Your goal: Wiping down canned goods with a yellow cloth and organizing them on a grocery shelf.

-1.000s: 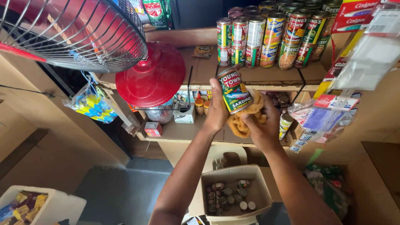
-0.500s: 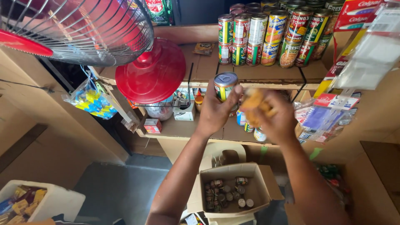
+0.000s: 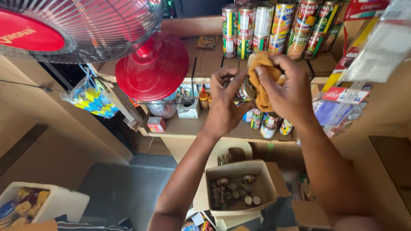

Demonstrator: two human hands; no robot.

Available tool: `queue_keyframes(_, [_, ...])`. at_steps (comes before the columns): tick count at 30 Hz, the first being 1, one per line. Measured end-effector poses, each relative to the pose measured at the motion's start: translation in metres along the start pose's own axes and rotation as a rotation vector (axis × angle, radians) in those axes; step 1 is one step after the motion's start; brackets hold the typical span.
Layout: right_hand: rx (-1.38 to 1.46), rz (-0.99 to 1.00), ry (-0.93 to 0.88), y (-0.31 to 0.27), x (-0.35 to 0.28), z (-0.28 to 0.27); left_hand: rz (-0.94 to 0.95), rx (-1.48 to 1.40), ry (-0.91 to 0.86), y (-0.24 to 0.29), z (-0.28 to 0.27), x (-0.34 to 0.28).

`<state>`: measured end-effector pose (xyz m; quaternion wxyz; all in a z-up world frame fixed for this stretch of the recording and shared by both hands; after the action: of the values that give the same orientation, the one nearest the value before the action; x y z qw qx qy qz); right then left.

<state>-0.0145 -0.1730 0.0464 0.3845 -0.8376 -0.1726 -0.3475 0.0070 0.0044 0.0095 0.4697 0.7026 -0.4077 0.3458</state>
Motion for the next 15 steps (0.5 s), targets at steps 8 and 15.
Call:
queue_keyframes(8, [0.304,-0.052,0.006,0.029,-0.028,0.026,-0.447,-1.180,0.173,-0.027,0.011,0.005])
queue_keyframes(15, [-0.105,-0.575,0.193,0.006,-0.040,0.051,-0.708,-1.678,0.225,-0.054,0.025,-0.014])
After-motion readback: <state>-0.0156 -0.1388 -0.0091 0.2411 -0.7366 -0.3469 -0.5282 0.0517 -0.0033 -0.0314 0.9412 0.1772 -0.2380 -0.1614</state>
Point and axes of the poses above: each hand's wrist, its own x-axis towards the middle knuckle, its own z-axis out of the palm, y = z × x, the point moved 1 cm from there along x, towards the middle knuckle, and after that the axes turned 9 degrees about -x, right-handed, at the moved point
